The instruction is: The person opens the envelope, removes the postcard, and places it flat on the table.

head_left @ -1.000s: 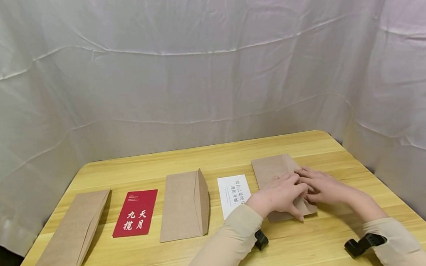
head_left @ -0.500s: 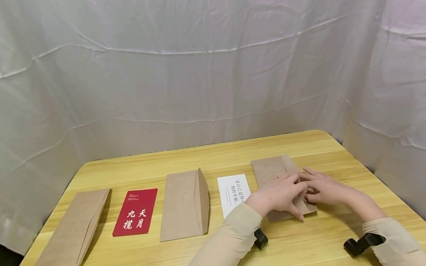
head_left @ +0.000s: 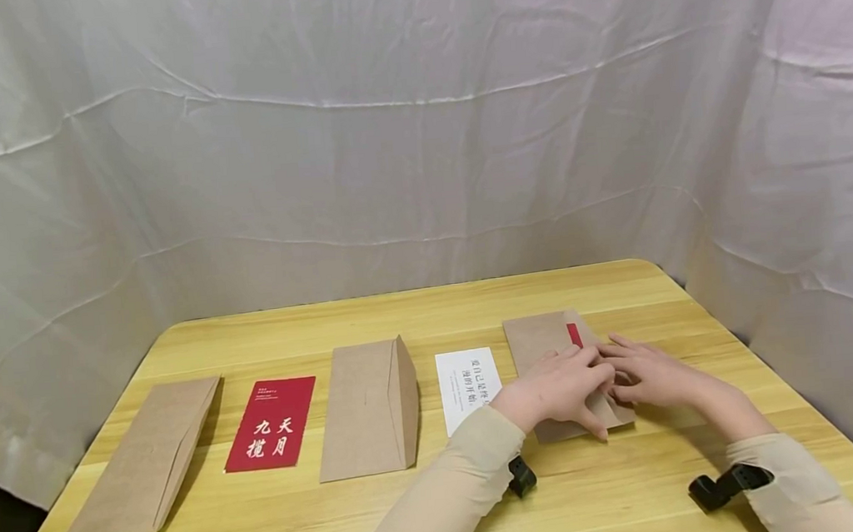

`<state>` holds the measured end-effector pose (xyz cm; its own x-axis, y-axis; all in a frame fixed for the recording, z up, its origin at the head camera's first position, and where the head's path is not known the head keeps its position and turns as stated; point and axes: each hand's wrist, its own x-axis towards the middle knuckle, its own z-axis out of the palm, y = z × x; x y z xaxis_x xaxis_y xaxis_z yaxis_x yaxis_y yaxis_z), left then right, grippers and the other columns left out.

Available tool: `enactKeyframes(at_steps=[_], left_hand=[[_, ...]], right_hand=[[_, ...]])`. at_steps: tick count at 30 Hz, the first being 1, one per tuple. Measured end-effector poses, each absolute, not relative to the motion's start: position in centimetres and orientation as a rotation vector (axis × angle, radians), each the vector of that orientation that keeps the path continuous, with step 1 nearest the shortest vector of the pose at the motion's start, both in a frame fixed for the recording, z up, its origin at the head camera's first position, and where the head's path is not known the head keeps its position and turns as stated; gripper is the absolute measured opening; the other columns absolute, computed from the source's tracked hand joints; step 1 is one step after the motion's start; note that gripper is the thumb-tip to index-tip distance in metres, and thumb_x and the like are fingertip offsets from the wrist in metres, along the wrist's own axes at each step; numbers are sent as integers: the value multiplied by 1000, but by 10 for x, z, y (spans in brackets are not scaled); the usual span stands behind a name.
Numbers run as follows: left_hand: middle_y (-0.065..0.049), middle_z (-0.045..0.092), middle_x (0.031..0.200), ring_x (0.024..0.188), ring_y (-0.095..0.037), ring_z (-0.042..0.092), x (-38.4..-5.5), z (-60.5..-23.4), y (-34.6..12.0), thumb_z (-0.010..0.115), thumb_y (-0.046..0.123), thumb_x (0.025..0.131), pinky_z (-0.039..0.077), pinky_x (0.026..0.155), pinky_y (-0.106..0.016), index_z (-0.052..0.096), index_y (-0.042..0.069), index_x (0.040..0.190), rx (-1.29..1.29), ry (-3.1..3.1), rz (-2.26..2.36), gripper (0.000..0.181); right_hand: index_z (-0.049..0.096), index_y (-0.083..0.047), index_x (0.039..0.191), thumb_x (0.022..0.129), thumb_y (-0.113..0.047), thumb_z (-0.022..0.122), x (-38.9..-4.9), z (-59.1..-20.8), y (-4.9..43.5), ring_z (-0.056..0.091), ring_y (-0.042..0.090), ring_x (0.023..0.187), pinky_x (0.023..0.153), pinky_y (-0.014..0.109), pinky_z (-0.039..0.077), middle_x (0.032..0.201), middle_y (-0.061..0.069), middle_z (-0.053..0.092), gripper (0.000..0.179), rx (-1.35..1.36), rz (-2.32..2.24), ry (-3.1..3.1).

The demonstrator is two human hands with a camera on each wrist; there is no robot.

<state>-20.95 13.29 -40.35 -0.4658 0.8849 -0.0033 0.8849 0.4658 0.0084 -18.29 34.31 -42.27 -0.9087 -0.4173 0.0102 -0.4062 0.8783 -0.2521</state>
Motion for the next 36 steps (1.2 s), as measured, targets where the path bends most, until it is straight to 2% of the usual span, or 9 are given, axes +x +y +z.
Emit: enactKeyframes(at_steps=[7,13,19,23,28,32,36], left_hand=[[16,42,121,114,-3,40,-211,-405,134,71,70,70,40,98,-27,55,38,106,1617,2676,12,51],[15,42,126,120,-3,39,-212,-405,134,72,70,70,40,104,-30,56,36,110,1604,2674,32,55],[16,42,113,111,-1,39,-211,-405,134,73,68,70,41,97,-27,52,34,105,1597,2666,53,54],[15,42,108,107,-2,40,-211,-405,133,73,69,69,40,92,-25,54,34,106,1608,2670,42,53],[15,43,106,105,-2,42,-211,-404,133,74,67,69,40,91,-26,54,34,104,1609,2669,54,52],[15,43,107,106,-2,43,-210,-404,133,75,67,68,41,92,-27,53,34,103,1604,2672,56,53],[15,43,111,110,-3,43,-210,-404,133,74,67,69,42,99,-30,52,33,102,1605,2672,55,53]], right_hand=[[56,-10,138,90,-39,66,-181,-419,344,31,52,138,103,74,27,149,19,45,57,-628,-407,3008],[62,-10,130,90,-37,67,-183,-418,344,36,51,136,101,73,31,144,21,51,48,-638,-423,3026],[55,-4,136,91,-39,66,-185,-420,345,41,52,133,100,70,34,141,30,49,58,-574,-421,3046],[56,-4,133,89,-44,67,-185,-419,345,39,51,134,103,69,33,136,26,56,61,-563,-409,3051],[59,-6,128,83,-55,69,-184,-417,346,48,46,129,103,71,30,126,17,63,67,-510,-384,3077],[58,-7,130,80,-60,69,-184,-417,348,43,47,133,104,72,27,132,18,60,74,-475,-391,3066],[56,-9,133,80,-57,71,-182,-416,351,35,49,137,104,74,25,140,19,55,73,-485,-404,3039]])
